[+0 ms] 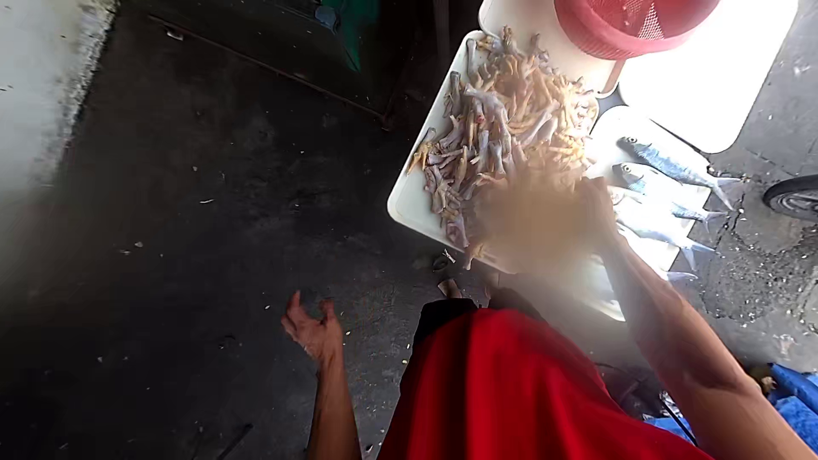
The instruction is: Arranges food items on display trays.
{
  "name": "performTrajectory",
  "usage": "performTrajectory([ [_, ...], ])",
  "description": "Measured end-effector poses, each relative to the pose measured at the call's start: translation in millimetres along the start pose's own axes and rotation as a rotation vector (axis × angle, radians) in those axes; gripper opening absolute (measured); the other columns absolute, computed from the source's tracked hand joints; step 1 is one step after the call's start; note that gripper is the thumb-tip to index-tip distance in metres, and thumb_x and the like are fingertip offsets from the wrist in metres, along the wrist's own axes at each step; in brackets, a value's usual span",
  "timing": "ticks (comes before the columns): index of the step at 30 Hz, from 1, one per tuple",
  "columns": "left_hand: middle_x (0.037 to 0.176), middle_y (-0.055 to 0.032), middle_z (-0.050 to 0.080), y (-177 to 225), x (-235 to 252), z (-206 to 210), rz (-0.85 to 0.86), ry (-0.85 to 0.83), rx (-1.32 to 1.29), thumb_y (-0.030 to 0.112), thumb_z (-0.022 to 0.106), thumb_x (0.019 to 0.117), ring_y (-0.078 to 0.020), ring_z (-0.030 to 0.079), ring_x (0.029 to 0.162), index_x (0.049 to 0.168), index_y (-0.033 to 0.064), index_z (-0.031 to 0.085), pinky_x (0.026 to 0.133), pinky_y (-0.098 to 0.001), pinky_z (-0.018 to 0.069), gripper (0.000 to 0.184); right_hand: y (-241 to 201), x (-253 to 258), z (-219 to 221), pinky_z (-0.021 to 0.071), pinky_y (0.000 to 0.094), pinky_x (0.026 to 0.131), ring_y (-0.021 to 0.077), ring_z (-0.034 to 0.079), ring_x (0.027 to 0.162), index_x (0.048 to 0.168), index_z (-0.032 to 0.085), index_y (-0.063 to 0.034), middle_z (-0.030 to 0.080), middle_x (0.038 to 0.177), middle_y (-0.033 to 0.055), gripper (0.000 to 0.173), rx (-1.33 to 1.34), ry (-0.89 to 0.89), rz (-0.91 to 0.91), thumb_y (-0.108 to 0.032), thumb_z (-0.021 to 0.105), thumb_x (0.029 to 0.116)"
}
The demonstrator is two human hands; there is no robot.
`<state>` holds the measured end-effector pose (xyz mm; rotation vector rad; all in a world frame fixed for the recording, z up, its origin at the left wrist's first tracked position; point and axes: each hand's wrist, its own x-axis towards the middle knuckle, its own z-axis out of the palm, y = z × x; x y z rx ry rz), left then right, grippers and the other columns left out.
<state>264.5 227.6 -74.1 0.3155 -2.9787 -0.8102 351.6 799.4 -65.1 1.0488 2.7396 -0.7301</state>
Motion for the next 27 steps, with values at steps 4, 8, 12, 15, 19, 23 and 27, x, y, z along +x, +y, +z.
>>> performTrajectory([
  [4, 0.152, -0.0349, 0.039, -28, -78, -12, -0.304, 0.104, -0.071, 0.022, 0.063, 0.0994, -0.0455, 0.043, 0.14, 0.15, -0.0063, 0.041, 0.114, -0.0508, 0.0407, 0.062, 3, 1, -43, 0.0531, 0.0555, 0.075, 0.0334, 0.063, 0.087, 0.117, 0.06, -0.002, 0.062, 0.104, 0.0207, 0.044, 0.372, 0.081, 0.123, -0.007, 0.077, 0.077],
  [8, 0.151, -0.0345, 0.042, -22, -175, 27, -0.589, 0.026, -0.075, 0.022, 0.062, 0.1006, -0.0474, 0.048, 0.135, 0.15, -0.0043, 0.042, 0.11, -0.0564, 0.0427, 0.06, -51, 3, -92, 0.0507, 0.0491, 0.064, 0.0269, 0.057, 0.076, 0.122, 0.056, -0.0008, 0.057, 0.107, 0.0179, 0.047, 0.549, 0.129, -0.064, -0.007, 0.074, 0.0789],
  [12, 0.145, -0.0334, 0.048, -35, -266, 72, -0.714, -0.133, -0.003, 0.022, 0.067, 0.0987, -0.0489, 0.052, 0.13, 0.148, -0.0004, 0.047, 0.105, -0.0626, 0.0436, 0.057, -100, 50, -77, 0.0492, 0.0504, 0.098, 0.0327, 0.056, 0.123, 0.129, 0.063, -0.0059, 0.057, 0.135, 0.0195, 0.041, 0.162, 0.205, -0.535, -0.026, 0.064, 0.0936],
  [15, 0.143, -0.0335, 0.05, -39, -317, 78, -0.782, -0.199, 0.019, 0.022, 0.068, 0.0984, -0.049, 0.054, 0.127, 0.147, 0.0016, 0.05, 0.103, -0.0629, 0.0446, 0.056, -102, 70, -54, 0.0287, 0.075, 0.107, 0.0396, 0.024, 0.154, 0.156, 0.044, -0.0339, 0.029, 0.168, 0.0067, 0.061, -0.152, -0.059, -0.675, -0.062, 0.039, 0.1017],
  [19, 0.148, -0.0333, 0.046, -37, -342, 62, -0.942, -0.178, -0.038, 0.019, 0.065, 0.1003, -0.0485, 0.046, 0.136, 0.149, -0.0015, 0.045, 0.111, -0.0607, 0.0385, 0.056, -72, 38, -121, 0.036, 0.063, 0.112, 0.0358, 0.039, 0.146, 0.147, 0.055, -0.0193, 0.04, 0.16, 0.0115, 0.05, 0.078, -0.106, -0.691, -0.044, 0.052, 0.1033],
  [23, 0.143, -0.0351, 0.049, -59, -347, 60, -0.809, -0.177, -0.044, 0.016, 0.064, 0.0991, -0.0499, 0.051, 0.13, 0.146, -0.0052, 0.047, 0.107, -0.0612, 0.0418, 0.054, 7, 29, -118, 0.0479, 0.0668, 0.094, 0.0418, 0.061, 0.117, 0.118, 0.071, -0.0055, 0.068, 0.123, 0.0181, 0.03, -0.236, -0.225, -0.442, -0.021, 0.071, 0.0925],
  [27, 0.126, -0.0285, 0.065, 39, -276, 62, -0.108, -0.326, -0.101, 0.016, 0.06, 0.0957, -0.0426, 0.066, 0.112, 0.134, -0.0046, 0.06, 0.096, -0.0577, 0.0531, 0.043, 23, 12, -76, 0.0442, 0.0666, 0.096, 0.042, 0.056, 0.125, 0.123, 0.07, -0.0068, 0.067, 0.126, 0.0186, 0.037, -0.45, -0.357, -0.179, -0.028, 0.07, 0.0922],
])
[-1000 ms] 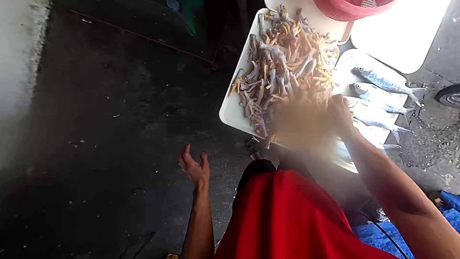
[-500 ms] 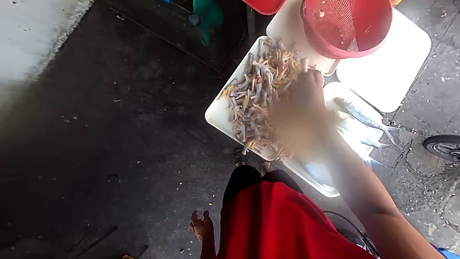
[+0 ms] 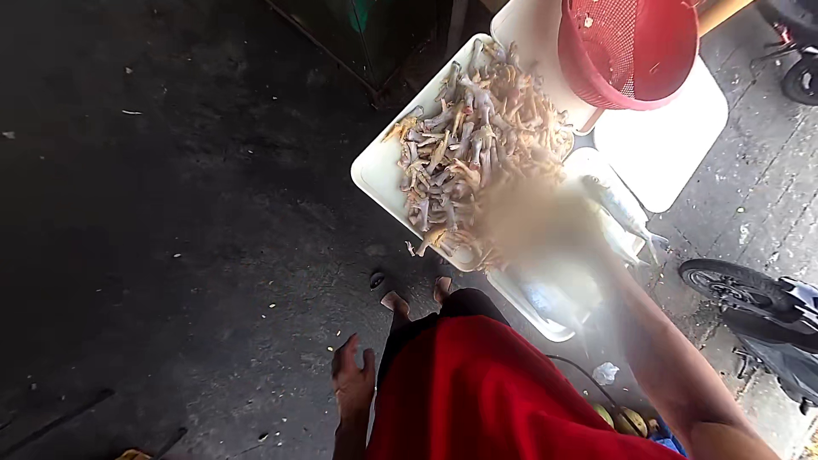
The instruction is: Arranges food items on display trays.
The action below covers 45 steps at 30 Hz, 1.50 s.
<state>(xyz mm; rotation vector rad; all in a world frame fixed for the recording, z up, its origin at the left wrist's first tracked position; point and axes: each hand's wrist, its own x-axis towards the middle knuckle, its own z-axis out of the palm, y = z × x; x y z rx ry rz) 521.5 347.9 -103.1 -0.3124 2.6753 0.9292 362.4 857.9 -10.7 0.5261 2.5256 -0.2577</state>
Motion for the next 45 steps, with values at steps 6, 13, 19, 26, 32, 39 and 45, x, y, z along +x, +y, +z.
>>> performTrajectory([
  [6, 0.141, -0.0161, 0.06, 242, 56, 85, 0.883, -0.31, 0.29, 0.015, 0.063, 0.0905, -0.0355, 0.065, 0.115, 0.144, 0.018, 0.059, 0.09, -0.0508, 0.0532, 0.053, -6, 7, 36, 0.0459, 0.0658, 0.095, 0.0436, 0.055, 0.127, 0.149, 0.047, -0.0059, 0.058, 0.137, 0.0228, 0.077, 0.182, 0.177, -0.068, -0.042, 0.073, 0.0867],
  [13, 0.143, -0.0228, 0.055, 293, 64, 153, 0.817, -0.388, 0.737, -0.01, 0.052, 0.0915, -0.0384, 0.057, 0.124, 0.16, 0.0307, 0.036, 0.094, -0.0495, 0.0464, 0.081, -14, 9, 21, 0.0442, 0.0662, 0.095, 0.0441, 0.054, 0.128, 0.123, 0.066, -0.003, 0.062, 0.132, 0.0219, 0.046, 0.083, 0.111, 0.158, -0.035, 0.07, 0.0896],
  [19, 0.134, -0.0234, 0.06, 301, 77, 166, 0.926, -0.286, 0.847, -0.008, 0.051, 0.0941, -0.0395, 0.061, 0.117, 0.156, 0.0259, 0.042, 0.092, -0.0497, 0.0478, 0.071, -30, 23, 41, 0.0341, 0.068, 0.109, 0.0433, 0.049, 0.136, 0.132, 0.064, -0.0034, 0.059, 0.138, 0.0234, 0.048, 0.138, 0.04, 0.187, -0.034, 0.062, 0.0948],
  [26, 0.118, -0.0258, 0.066, 296, 81, 166, 0.904, -0.278, 0.761, 0.001, 0.051, 0.0968, -0.0405, 0.063, 0.112, 0.154, 0.0236, 0.047, 0.095, -0.0489, 0.0481, 0.062, -21, 25, 58, 0.0454, 0.0566, 0.105, 0.0378, 0.059, 0.126, 0.121, 0.068, -0.0026, 0.068, 0.121, 0.0197, 0.033, 0.245, 0.221, 0.061, -0.022, 0.06, 0.0953],
  [32, 0.107, -0.0203, 0.069, 288, 75, 156, 0.801, -0.247, 0.336, 0.013, 0.058, 0.0919, -0.0399, 0.065, 0.107, 0.142, 0.0145, 0.061, 0.089, -0.049, 0.054, 0.05, 0, 32, 69, 0.0524, 0.0528, 0.096, 0.0366, 0.067, 0.109, 0.12, 0.065, 0.0006, 0.068, 0.112, 0.0222, 0.03, 0.387, 0.249, -0.085, -0.017, 0.056, 0.0984],
  [39, 0.103, -0.0123, 0.069, 316, 69, 90, 0.922, -0.193, 0.024, 0.011, 0.057, 0.0889, -0.0313, 0.064, 0.098, 0.137, 0.0116, 0.063, 0.087, -0.0443, 0.0536, 0.049, -12, 30, 49, 0.0552, 0.0433, 0.081, 0.022, 0.068, 0.084, 0.12, 0.066, -0.0002, 0.07, 0.092, 0.0134, 0.029, 0.814, 0.421, 0.012, -0.011, 0.047, 0.0998],
  [45, 0.104, -0.0122, 0.07, 363, 147, 51, 0.928, 0.129, -0.079, 0.01, 0.054, 0.0936, -0.0291, 0.064, 0.095, 0.138, 0.0069, 0.06, 0.086, -0.0452, 0.0516, 0.045, -50, 35, 1, 0.0485, 0.0361, 0.055, 0.0132, 0.054, 0.053, 0.093, 0.065, -0.0043, 0.057, 0.063, 0.0016, 0.026, 1.246, 0.626, 0.042, -0.013, 0.042, 0.1039],
])
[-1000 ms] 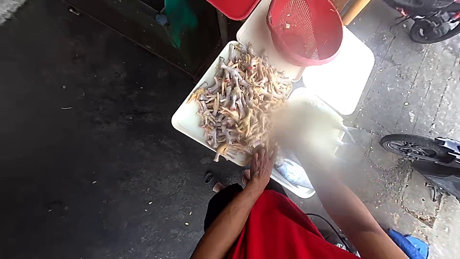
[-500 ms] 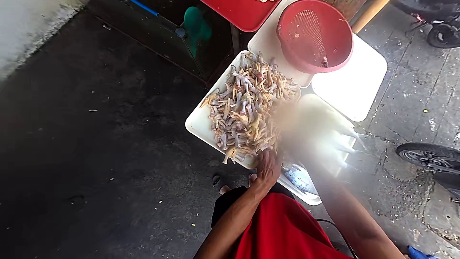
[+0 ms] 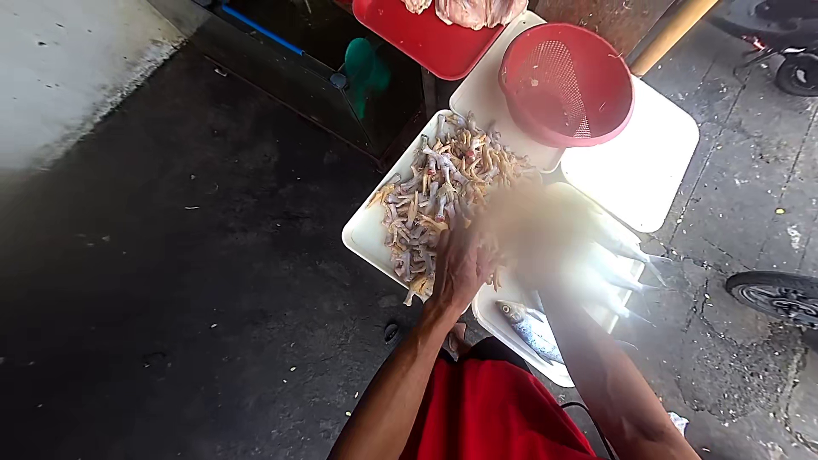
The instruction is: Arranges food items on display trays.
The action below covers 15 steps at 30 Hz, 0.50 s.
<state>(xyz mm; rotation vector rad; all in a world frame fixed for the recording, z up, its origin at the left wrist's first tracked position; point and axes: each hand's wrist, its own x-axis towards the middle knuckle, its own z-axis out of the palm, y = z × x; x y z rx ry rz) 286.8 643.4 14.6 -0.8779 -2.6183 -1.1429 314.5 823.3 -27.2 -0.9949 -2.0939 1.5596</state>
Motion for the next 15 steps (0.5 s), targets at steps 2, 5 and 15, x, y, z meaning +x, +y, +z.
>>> performTrajectory([
  [2, 0.117, -0.0151, 0.067, -17, 31, -7, -0.041, -0.004, 0.024, 0.008, 0.055, 0.0938, -0.0334, 0.062, 0.106, 0.145, 0.0087, 0.053, 0.095, -0.0486, 0.0497, 0.052, -16, 10, 13, 0.0495, 0.0359, 0.047, 0.0154, 0.054, 0.049, 0.098, 0.065, -0.0073, 0.057, 0.064, 0.0042, 0.028, 0.096, 0.0, 0.048, -0.016, 0.04, 0.1049],
  [5, 0.129, -0.0187, 0.061, -39, 73, -4, -0.189, -0.134, 0.135, 0.012, 0.057, 0.0954, -0.0412, 0.055, 0.118, 0.151, 0.022, 0.049, 0.094, -0.0557, 0.0475, 0.057, -27, 29, 36, 0.0501, 0.0331, 0.05, 0.0128, 0.053, 0.051, 0.096, 0.064, -0.0059, 0.054, 0.065, 0.0017, 0.027, 0.258, 0.077, -0.007, -0.014, 0.039, 0.1032],
  [15, 0.147, -0.0117, 0.053, -79, 81, -17, -0.303, -0.134, -0.021, 0.02, 0.045, 0.1003, -0.0347, 0.045, 0.138, 0.155, 0.0233, 0.045, 0.106, -0.0599, 0.0382, 0.054, -77, 54, 129, 0.0527, 0.0355, 0.067, 0.0141, 0.062, 0.072, 0.096, 0.067, -0.0043, 0.064, 0.079, 0.0045, 0.022, 0.134, 0.119, -0.332, -0.013, 0.047, 0.1003],
])
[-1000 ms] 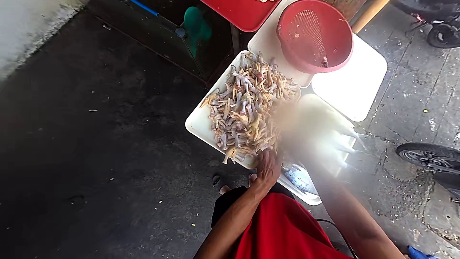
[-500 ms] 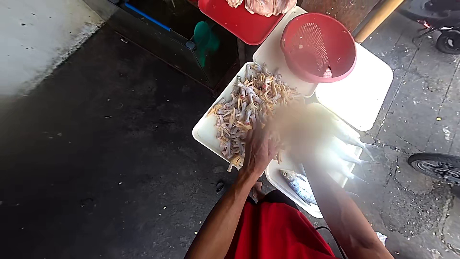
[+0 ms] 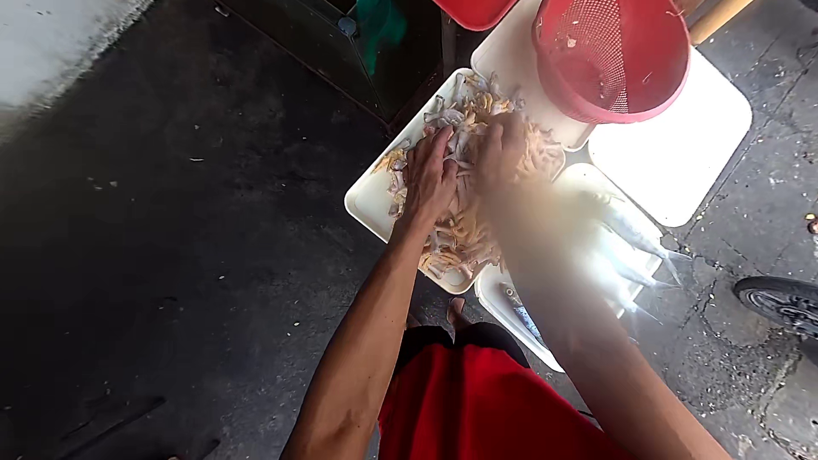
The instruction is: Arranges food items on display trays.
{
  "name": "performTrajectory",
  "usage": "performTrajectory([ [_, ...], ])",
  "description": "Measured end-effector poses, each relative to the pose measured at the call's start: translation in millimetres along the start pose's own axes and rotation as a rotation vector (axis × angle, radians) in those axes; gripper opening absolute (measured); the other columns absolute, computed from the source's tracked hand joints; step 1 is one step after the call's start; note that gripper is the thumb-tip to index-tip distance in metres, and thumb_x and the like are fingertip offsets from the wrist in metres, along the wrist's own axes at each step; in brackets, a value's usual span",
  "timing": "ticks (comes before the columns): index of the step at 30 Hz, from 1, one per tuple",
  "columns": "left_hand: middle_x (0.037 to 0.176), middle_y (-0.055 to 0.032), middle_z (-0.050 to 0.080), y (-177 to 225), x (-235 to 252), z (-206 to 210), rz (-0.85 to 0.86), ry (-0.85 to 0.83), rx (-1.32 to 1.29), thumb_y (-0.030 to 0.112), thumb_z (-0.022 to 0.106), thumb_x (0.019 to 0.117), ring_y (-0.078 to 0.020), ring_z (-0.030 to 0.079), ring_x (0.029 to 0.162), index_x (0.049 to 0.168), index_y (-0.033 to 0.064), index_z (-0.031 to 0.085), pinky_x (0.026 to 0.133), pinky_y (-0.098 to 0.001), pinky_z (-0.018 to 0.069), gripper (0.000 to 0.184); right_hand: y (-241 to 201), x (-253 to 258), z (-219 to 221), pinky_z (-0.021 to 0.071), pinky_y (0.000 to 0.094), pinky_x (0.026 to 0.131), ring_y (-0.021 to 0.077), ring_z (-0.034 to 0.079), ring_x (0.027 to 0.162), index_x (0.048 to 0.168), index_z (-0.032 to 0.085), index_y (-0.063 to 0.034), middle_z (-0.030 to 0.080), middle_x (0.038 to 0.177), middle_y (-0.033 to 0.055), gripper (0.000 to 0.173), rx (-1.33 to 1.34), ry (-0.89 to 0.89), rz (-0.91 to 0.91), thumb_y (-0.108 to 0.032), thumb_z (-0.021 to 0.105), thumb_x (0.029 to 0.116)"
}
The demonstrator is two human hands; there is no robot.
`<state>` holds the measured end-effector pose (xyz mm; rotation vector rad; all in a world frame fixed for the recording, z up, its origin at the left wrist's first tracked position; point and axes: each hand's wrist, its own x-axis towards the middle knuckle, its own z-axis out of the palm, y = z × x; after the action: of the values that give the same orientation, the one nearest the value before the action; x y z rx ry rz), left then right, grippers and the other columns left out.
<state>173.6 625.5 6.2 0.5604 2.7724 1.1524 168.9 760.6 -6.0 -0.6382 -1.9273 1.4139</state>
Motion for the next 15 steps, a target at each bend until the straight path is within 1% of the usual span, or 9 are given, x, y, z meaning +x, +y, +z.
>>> performTrajectory([
  [2, 0.149, -0.0111, 0.051, -8, -15, -20, 0.01, 0.048, -0.032, 0.023, 0.045, 0.102, -0.0321, 0.044, 0.14, 0.154, 0.0209, 0.046, 0.109, -0.0586, 0.0381, 0.052, -4, 3, 5, 0.0506, 0.0353, 0.066, 0.0136, 0.06, 0.071, 0.096, 0.064, -0.0057, 0.06, 0.078, 0.0036, 0.022, -0.043, -0.158, -0.003, -0.016, 0.046, 0.1019],
  [4, 0.152, -0.0117, 0.05, -19, -39, -43, -0.011, 0.081, -0.052, 0.024, 0.046, 0.1022, -0.0321, 0.043, 0.142, 0.153, 0.0186, 0.047, 0.11, -0.0594, 0.0369, 0.051, -10, 14, -13, 0.0512, 0.0338, 0.065, 0.0128, 0.059, 0.072, 0.106, 0.065, -0.0044, 0.061, 0.083, 0.004, 0.025, 0.041, -0.36, 0.05, -0.019, 0.044, 0.1045],
  [6, 0.152, -0.0119, 0.05, -42, -76, -66, -0.057, 0.161, -0.047, 0.026, 0.046, 0.1032, -0.0296, 0.044, 0.142, 0.152, 0.0149, 0.049, 0.115, -0.0539, 0.0361, 0.05, -23, 30, -62, 0.0572, 0.0335, 0.077, 0.013, 0.066, 0.088, 0.119, 0.065, -0.0015, 0.068, 0.101, 0.0073, 0.03, 0.091, -0.477, 0.042, -0.018, 0.044, 0.1054],
  [8, 0.154, -0.0116, 0.048, -83, -128, -85, -0.119, 0.216, -0.026, 0.029, 0.044, 0.1055, -0.028, 0.045, 0.142, 0.151, 0.0122, 0.048, 0.116, -0.0506, 0.0375, 0.049, -27, 38, -127, 0.0581, 0.0326, 0.078, 0.0118, 0.068, 0.09, 0.118, 0.064, -0.0013, 0.07, 0.103, 0.0062, 0.027, -0.004, -0.457, -0.016, -0.017, 0.046, 0.1046],
  [9, 0.153, -0.013, 0.049, -104, -155, -91, -0.171, 0.232, -0.019, 0.03, 0.043, 0.1054, -0.0287, 0.047, 0.14, 0.151, 0.0119, 0.049, 0.114, -0.0502, 0.0405, 0.049, -23, 36, -158, 0.058, 0.0325, 0.077, 0.0115, 0.067, 0.089, 0.116, 0.063, -0.0026, 0.07, 0.102, 0.0056, 0.025, -0.1, -0.443, -0.011, -0.017, 0.046, 0.1044],
  [10, 0.151, -0.0159, 0.051, -121, -178, -93, -0.228, 0.235, -0.019, 0.03, 0.043, 0.1047, -0.0307, 0.049, 0.139, 0.149, 0.0102, 0.05, 0.112, -0.0507, 0.0422, 0.049, -16, 29, -186, 0.057, 0.0343, 0.076, 0.0135, 0.066, 0.087, 0.119, 0.063, -0.0025, 0.069, 0.102, 0.008, 0.026, -0.229, -0.454, 0.024, -0.017, 0.048, 0.1037],
  [11, 0.148, -0.02, 0.052, -132, -191, -92, -0.269, 0.228, -0.021, 0.028, 0.044, 0.1028, -0.0336, 0.051, 0.136, 0.147, 0.0067, 0.052, 0.109, -0.0517, 0.0438, 0.05, -4, 19, -209, 0.0565, 0.0388, 0.077, 0.0184, 0.066, 0.088, 0.122, 0.061, -0.0037, 0.068, 0.106, 0.012, 0.026, -0.361, -0.497, 0.087, -0.017, 0.051, 0.1025],
  [13, 0.147, -0.0228, 0.053, -140, -193, -90, -0.31, 0.174, -0.019, 0.028, 0.046, 0.1014, -0.0366, 0.051, 0.136, 0.145, 0.0048, 0.053, 0.109, -0.0538, 0.0434, 0.051, 32, 0, -227, 0.0559, 0.0519, 0.088, 0.0324, 0.066, 0.106, 0.134, 0.058, -0.0026, 0.063, 0.123, 0.0217, 0.041, -0.59, -0.626, 0.225, -0.017, 0.065, 0.0956],
  [15, 0.147, -0.02, 0.053, -140, -167, -89, -0.268, 0.143, 0.005, 0.032, 0.047, 0.1025, -0.036, 0.049, 0.138, 0.146, 0.0081, 0.054, 0.113, -0.0553, 0.0393, 0.05, 65, -21, -215, 0.0457, 0.065, 0.101, 0.0431, 0.053, 0.128, 0.145, 0.053, -0.0086, 0.053, 0.141, 0.0253, 0.07, -0.846, -0.744, 0.252, -0.037, 0.076, 0.0854],
])
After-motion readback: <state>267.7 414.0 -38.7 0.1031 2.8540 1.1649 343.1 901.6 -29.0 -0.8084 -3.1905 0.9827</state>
